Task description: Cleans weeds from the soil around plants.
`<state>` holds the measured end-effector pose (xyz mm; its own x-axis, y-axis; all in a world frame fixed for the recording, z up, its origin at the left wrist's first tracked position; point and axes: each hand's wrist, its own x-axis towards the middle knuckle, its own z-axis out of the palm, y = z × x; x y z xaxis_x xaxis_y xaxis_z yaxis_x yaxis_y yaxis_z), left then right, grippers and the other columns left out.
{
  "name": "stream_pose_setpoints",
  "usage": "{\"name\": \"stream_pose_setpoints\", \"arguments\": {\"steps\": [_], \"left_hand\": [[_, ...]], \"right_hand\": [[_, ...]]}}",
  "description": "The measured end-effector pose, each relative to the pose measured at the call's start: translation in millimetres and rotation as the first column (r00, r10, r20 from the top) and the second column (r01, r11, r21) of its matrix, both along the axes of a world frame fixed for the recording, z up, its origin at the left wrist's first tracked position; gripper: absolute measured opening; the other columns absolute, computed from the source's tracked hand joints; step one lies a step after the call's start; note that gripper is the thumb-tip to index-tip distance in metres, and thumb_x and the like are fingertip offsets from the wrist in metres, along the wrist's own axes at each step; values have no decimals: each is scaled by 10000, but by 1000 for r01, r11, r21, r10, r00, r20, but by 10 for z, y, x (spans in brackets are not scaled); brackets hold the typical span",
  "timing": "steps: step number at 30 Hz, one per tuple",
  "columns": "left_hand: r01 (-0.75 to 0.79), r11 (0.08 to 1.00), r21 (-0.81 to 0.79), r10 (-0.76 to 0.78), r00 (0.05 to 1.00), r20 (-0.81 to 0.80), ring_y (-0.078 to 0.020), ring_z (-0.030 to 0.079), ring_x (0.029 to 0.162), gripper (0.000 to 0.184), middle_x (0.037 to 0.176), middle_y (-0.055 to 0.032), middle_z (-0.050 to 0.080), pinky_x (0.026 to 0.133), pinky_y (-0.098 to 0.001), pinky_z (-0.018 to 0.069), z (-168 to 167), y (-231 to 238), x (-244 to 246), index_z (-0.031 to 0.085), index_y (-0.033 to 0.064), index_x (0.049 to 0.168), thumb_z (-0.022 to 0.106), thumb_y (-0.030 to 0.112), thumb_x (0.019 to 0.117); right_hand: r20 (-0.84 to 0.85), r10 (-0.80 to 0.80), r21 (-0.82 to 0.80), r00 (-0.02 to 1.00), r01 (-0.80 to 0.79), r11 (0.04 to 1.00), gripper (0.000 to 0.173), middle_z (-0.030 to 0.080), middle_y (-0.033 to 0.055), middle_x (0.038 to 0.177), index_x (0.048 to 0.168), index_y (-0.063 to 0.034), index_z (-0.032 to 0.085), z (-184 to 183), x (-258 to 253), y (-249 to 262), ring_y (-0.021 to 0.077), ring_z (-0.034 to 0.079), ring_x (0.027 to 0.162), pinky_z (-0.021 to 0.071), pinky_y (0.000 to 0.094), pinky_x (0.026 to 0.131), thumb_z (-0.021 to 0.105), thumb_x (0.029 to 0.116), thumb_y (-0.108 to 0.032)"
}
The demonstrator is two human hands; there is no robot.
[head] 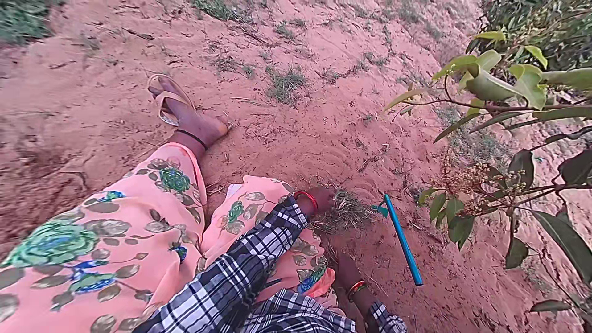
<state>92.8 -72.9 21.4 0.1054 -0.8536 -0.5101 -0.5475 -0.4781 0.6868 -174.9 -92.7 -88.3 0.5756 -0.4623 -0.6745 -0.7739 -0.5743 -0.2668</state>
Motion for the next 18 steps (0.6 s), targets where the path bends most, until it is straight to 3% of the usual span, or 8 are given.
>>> {"name": "stream_pose_setpoints", "arguments": {"steps": [2, 4, 5, 9, 13, 16, 18], "left_hand": [[-20, 1000, -17, 20, 1000, 1, -367, 572, 1334, 443, 1409, -221, 611, 1149, -560, 393, 9, 4, 2, 539, 13, 1469, 468, 243, 1098], [-26, 999, -27, 26, 1000, 14, -372, 570, 1340, 440, 1412, -221, 612, 1148, -571, 392, 33, 28, 6, 551, 22, 1465, 460, 253, 1101], [-24, 999, -29, 25, 999, 22, -376, 566, 1344, 438, 1415, -221, 610, 1148, -578, 390, 50, 43, 11, 554, 27, 1463, 454, 254, 1102], [-36, 999, -41, 37, 999, 21, -377, 548, 1366, 439, 1441, -212, 595, 1161, -583, 373, 91, 67, 31, 542, 41, 1479, 447, 249, 1105], [-19, 998, -66, 18, 1000, -9, -372, 575, 1333, 433, 1403, -216, 620, 1141, -574, 397, 32, 27, 18, 556, 36, 1466, 460, 245, 1099], [18, 999, -31, -17, 999, 34, -370, 617, 1263, 404, 1304, -205, 675, 1087, -587, 438, 37, 27, -44, 609, 51, 1417, 486, 259, 1093], [27, 999, -20, -26, 999, 39, -371, 626, 1248, 385, 1294, -197, 681, 1074, -607, 444, 33, 35, -59, 628, 55, 1392, 499, 255, 1088]], "right_hand": [[152, -49, -35, 987, 55, 998, 729, 656, 212, 1348, 1618, -132, 318, 78, 431, -84, 386, 679, 1183, 533, 584, 1016, 656, 973, -147], [161, -28, 1, 987, 29, 1000, 923, 661, 226, 1323, 1676, -193, 139, 121, 782, -140, 403, 694, 1138, 546, 592, 990, 688, 941, -98], [135, 5, 21, 991, -8, 1000, 952, 667, 239, 1298, 1681, -215, 121, 124, 890, -161, 418, 693, 1122, 542, 607, 980, 690, 931, -76], [16, 206, -21, 978, -205, 978, 639, 706, 212, 1250, 1562, -220, 460, -52, 654, -233, 415, 679, 1159, 517, 619, 1002, 662, 962, -135], [-153, 132, 28, 979, -130, 991, 588, 675, 227, 1317, 1572, -235, 451, -201, -238, -288, 435, 658, 1202, 506, 634, 1020, 616, 1013, -157], [-231, -38, -30, 972, 32, 999, 598, 655, 193, 1377, 1571, -244, 463, -286, -967, -376, 405, 646, 1242, 501, 624, 1040, 626, 1001, -167], [-233, -193, -111, 953, 171, 979, 556, 672, 193, 1350, 1539, -197, 512, -298, -1277, -481, 392, 652, 1237, 495, 604, 1054, 631, 996, -175]]}}
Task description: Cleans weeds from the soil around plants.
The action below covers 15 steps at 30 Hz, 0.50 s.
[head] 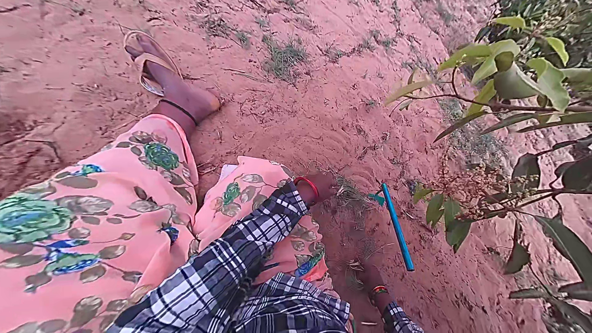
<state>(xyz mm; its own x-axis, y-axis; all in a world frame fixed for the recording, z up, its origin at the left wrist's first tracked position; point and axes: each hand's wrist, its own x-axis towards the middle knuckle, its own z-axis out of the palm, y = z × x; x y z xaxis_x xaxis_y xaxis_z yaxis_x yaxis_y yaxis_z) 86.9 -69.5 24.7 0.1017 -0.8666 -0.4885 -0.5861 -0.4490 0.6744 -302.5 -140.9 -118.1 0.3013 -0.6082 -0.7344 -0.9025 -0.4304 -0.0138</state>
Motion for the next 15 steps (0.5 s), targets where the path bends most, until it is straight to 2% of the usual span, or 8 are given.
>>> {"name": "stream_pose_setpoints", "arguments": {"steps": [1, 3, 5, 7, 9, 12, 13, 15], "left_hand": [[13, 1000, 3, -13, 1000, 1, -370, 622, 1257, 385, 1310, -197, 673, 1079, -608, 441, 10, 6, 7, 623, 50, 1394, 495, 251, 1091], [33, 999, -7, -33, 999, 12, -368, 618, 1272, 389, 1338, -202, 660, 1097, -591, 436, 28, 20, 6, 604, 39, 1416, 490, 230, 1097], [33, 999, -8, -33, 999, 13, -382, 609, 1284, 389, 1348, -214, 653, 1105, -597, 425, 30, 12, 11, 603, 34, 1419, 488, 220, 1097], [35, 999, -22, -35, 999, 27, -376, 614, 1279, 385, 1345, -203, 658, 1098, -604, 431, -11, -10, 13, 616, 41, 1408, 485, 223, 1095], [40, 999, -34, -39, 999, 37, -365, 614, 1280, 385, 1349, -195, 657, 1098, -597, 433, -43, -21, 24, 615, 31, 1403, 477, 218, 1096], [38, 999, -25, -37, 998, 45, -356, 611, 1286, 394, 1363, -186, 651, 1106, -586, 432, -41, -15, 29, 601, 41, 1422, 479, 231, 1099], [32, 999, -35, -30, 998, 54, -356, 620, 1271, 388, 1353, -185, 657, 1093, -591, 442, -48, -9, 30, 609, 47, 1415, 482, 230, 1097], [35, 998, -60, -31, 997, 68, -365, 630, 1251, 376, 1334, -191, 666, 1074, -597, 452, -75, 3, 10, 619, 42, 1402, 490, 216, 1095]], "right_hand": [[27, -80, -39, 996, 81, 996, 507, 679, 215, 1328, 1503, -140, 552, 53, -63, -46, 398, 649, 1240, 481, 595, 1072, 629, 1002, -164], [169, -270, -97, 948, 289, 952, 378, 685, 266, 1268, 1354, -4, 646, 157, -102, -138, 408, 642, 1226, 459, 571, 1086, 630, 1024, -190], [307, -402, -88, 863, 446, 891, 412, 668, 281, 1293, 1336, 42, 645, 200, -85, -263, 402, 623, 1251, 433, 563, 1112, 607, 1056, -258], [314, -443, -96, 839, 493, 865, 449, 648, 284, 1326, 1352, 32, 640, 230, -17, -399, 406, 605, 1266, 430, 566, 1105, 607, 1059, -306], [182, -385, -157, 905, 413, 897, 534, 577, 293, 1426, 1406, -11, 611, 258, 86, -477, 425, 543, 1351, 404, 572, 1144, 626, 1037, -397], [-73, -214, -122, 974, 204, 971, 866, 353, 320, 1599, 1613, -175, 371, 184, 184, -304, 502, 430, 1426, 413, 624, 1130, 682, 929, -606], [-105, -156, -87, 982, 147, 985, 938, 311, 331, 1613, 1634, -188, 316, 174, 255, -161, 534, 413, 1418, 424, 646, 1108, 742, 893, -574], [-69, -29, -35, 997, 27, 999, 861, 348, 346, 1581, 1613, -167, 362, 128, 387, 162, 554, 447, 1376, 445, 645, 1082, 803, 887, -309]]}}
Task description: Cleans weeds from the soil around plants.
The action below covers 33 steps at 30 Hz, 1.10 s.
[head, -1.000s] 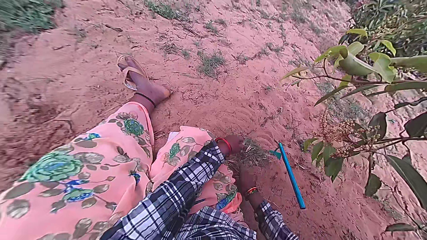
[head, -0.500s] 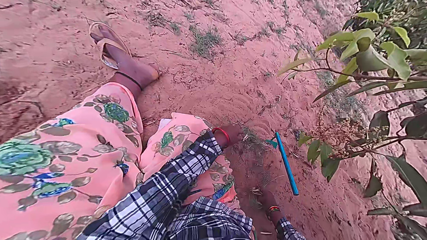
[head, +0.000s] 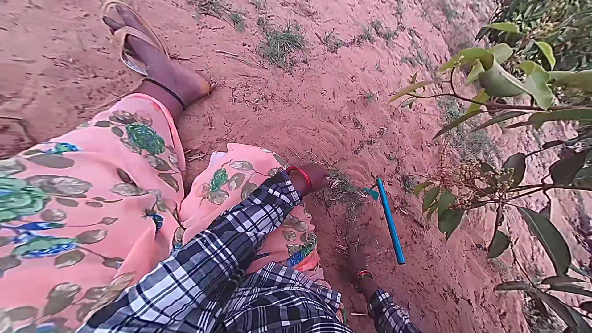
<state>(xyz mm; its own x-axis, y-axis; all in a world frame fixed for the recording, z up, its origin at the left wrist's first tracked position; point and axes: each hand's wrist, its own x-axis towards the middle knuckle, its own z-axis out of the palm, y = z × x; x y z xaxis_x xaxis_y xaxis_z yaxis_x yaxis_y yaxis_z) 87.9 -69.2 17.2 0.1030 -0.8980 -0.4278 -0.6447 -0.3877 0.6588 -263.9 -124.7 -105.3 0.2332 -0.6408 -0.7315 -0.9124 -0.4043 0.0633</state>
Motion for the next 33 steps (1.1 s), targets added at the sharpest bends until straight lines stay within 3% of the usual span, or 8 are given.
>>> {"name": "stream_pose_setpoints", "arguments": {"steps": [5, 12, 16, 19, 23, 26, 29, 33], "left_hand": [[23, 999, 27, -23, 1000, 7, -365, 621, 1263, 383, 1346, -203, 653, 1094, -579, 441, 20, -31, -23, 603, 15, 1410, 494, 193, 1089], [-30, 999, 19, 30, 999, -25, -365, 612, 1279, 388, 1351, -197, 654, 1104, -590, 428, 59, 13, -57, 590, 25, 1429, 491, 192, 1093], [-36, 999, 9, 36, 999, -20, -350, 620, 1268, 388, 1334, -191, 663, 1101, -571, 436, 48, 29, -24, 602, 37, 1419, 477, 206, 1093], [-22, 1000, -5, 22, 999, -24, -365, 621, 1263, 379, 1324, -198, 666, 1093, -584, 440, 29, 8, -25, 612, 38, 1403, 482, 207, 1090], [-2, 1000, 21, 3, 1000, -27, -367, 638, 1232, 381, 1300, -195, 679, 1065, -605, 451, -7, -25, -56, 610, 34, 1407, 499, 211, 1088], [18, 999, 37, -17, 1000, -17, -360, 628, 1254, 386, 1326, -191, 667, 1086, -594, 445, -6, -20, -69, 600, 23, 1412, 514, 204, 1082], [26, 999, 30, -26, 1000, -17, -363, 613, 1278, 399, 1344, -198, 657, 1102, -587, 429, 34, 5, -62, 582, 26, 1435, 479, 207, 1095], [-6, 1000, 9, 6, 999, -43, -369, 598, 1299, 406, 1360, -202, 647, 1109, -596, 418, 36, 27, -27, 575, 32, 1442, 468, 219, 1098]], "right_hand": [[234, 154, 206, 960, -204, 957, 458, 655, 240, 1316, 1351, -16, 629, 163, 473, 241, 369, 630, 1246, 474, 536, 1096, 720, 941, -198], [134, 23, -118, 991, -7, 993, 838, 610, 221, 1419, 1660, -172, 227, 256, 916, -576, 414, 633, 1256, 505, 603, 1036, 671, 952, -111], [-71, 230, 42, 971, -227, 973, 501, 656, 233, 1346, 1494, -115, 535, 214, 815, -363, 438, 631, 1246, 487, 666, 1006, 598, 1011, -234], [-103, 360, 223, 927, -331, 917, 414, 659, 223, 1344, 1428, -119, 598, 239, 612, 17, 420, 630, 1254, 501, 644, 1016, 573, 1017, -167], [165, 102, 149, 981, -127, 981, 608, 600, 242, 1411, 1500, -126, 541, 292, 422, -149, 392, 589, 1307, 462, 551, 1111, 706, 917, -73], [351, -131, -55, 927, 161, 985, 668, 527, 306, 1432, 1487, -127, 545, 234, 271, -543, 456, 564, 1277, 490, 575, 1049, 776, 862, -85], [272, -195, -202, 942, 254, 946, 626, 434, 299, 1553, 1529, -77, 496, 95, 128, -832, 490, 458, 1405, 401, 631, 1128, 711, 972, -264], [245, -264, -69, 933, 288, 955, 817, 386, 348, 1570, 1600, -35, 351, -141, 165, -569, 499, 422, 1439, 366, 613, 1174, 577, 1018, -561]]}}
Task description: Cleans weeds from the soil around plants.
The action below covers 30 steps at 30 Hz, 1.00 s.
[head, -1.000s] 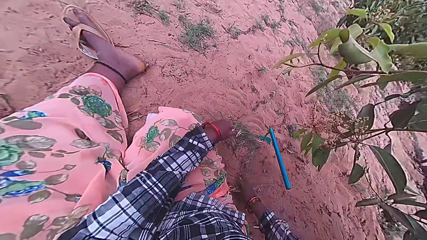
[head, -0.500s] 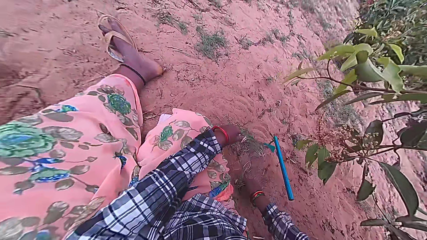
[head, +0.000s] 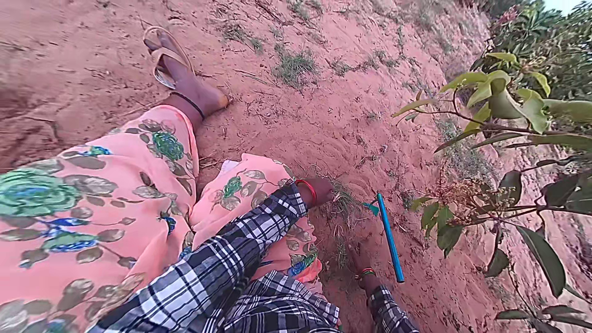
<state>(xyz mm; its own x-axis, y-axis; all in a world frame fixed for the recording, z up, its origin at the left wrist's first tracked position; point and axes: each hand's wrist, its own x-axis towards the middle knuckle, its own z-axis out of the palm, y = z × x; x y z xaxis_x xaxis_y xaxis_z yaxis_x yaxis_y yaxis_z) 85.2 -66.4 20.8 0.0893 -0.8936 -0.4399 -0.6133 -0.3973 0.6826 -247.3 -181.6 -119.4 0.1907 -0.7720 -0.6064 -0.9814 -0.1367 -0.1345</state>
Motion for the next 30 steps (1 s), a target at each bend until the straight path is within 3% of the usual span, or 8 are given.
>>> {"name": "stream_pose_setpoints", "arguments": {"steps": [4, 8, 12, 15, 20, 26, 28, 30], "left_hand": [[9, 1000, -2, -9, 1000, 1, -355, 594, 1311, 416, 1376, -188, 643, 1122, -585, 413, -26, -39, 1, 556, 40, 1464, 479, 211, 1093], [27, 1000, 7, -27, 1000, 3, -351, 596, 1309, 422, 1374, -194, 641, 1126, -569, 417, -61, -60, -17, 550, 32, 1468, 485, 203, 1088], [29, 1000, 7, -29, 1000, -1, -355, 588, 1321, 422, 1408, -188, 622, 1129, -576, 413, -43, -30, -9, 548, 29, 1467, 477, 205, 1089], [47, 999, 13, -47, 999, 15, -370, 581, 1323, 424, 1401, -198, 623, 1125, -592, 405, 3, -36, 6, 545, 32, 1472, 466, 205, 1092], [51, 999, 6, -51, 998, 22, -370, 583, 1321, 427, 1410, -193, 618, 1118, -603, 408, -6, -36, 4, 541, 36, 1474, 471, 221, 1096], [65, 998, 11, -65, 996, 54, -375, 584, 1319, 420, 1412, -197, 615, 1104, -611, 419, 3, -14, 11, 559, 41, 1460, 461, 227, 1097], [67, 998, 15, -67, 996, 55, -376, 589, 1310, 424, 1405, -197, 619, 1098, -607, 426, -6, -21, 17, 552, 45, 1467, 459, 229, 1096], [73, 997, 28, -74, 996, 47, -381, 587, 1308, 430, 1402, -201, 617, 1099, -600, 425, -5, -39, 8, 537, 48, 1481, 468, 220, 1093]], "right_hand": [[92, 309, 85, 947, -317, 945, 820, 270, 309, 1647, 1619, -110, 350, 85, 273, 922, 491, 359, 1479, 362, 616, 1179, 720, 937, -374], [202, 448, -17, 871, -455, 890, 530, 353, 190, 1654, 1460, -250, 612, 26, 305, 1250, 492, 344, 1491, 392, 694, 1105, 644, 962, -75], [149, 443, -29, 884, -444, 896, 552, 517, 218, 1514, 1398, -103, 647, -29, 254, 691, 400, 520, 1373, 446, 519, 1144, 727, 860, -7], [87, 159, -34, 983, -157, 987, 572, 567, 311, 1418, 1449, 66, 505, 286, 388, 319, 418, 566, 1329, 445, 527, 1137, 706, 927, -52], [367, -57, -173, 929, 128, 977, 560, 645, 291, 1302, 1372, 80, 565, 661, 603, -51, 378, 625, 1243, 470, 522, 1094, 790, 881, -66], [-170, 307, 105, 936, -293, 950, 745, 514, 283, 1492, 1525, -33, 464, 284, 310, 76, 418, 552, 1348, 455, 558, 1122, 782, 912, -312], [-237, 338, 149, 911, -309, 939, 929, 402, 311, 1568, 1621, -73, 301, 148, 152, 367, 452, 540, 1348, 485, 574, 1085, 807, 876, -298], [-179, 345, 150, 921, -321, 935, 817, 486, 310, 1494, 1595, -67, 362, 163, 92, 653, 454, 588, 1286, 508, 579, 1051, 772, 907, -226]]}}
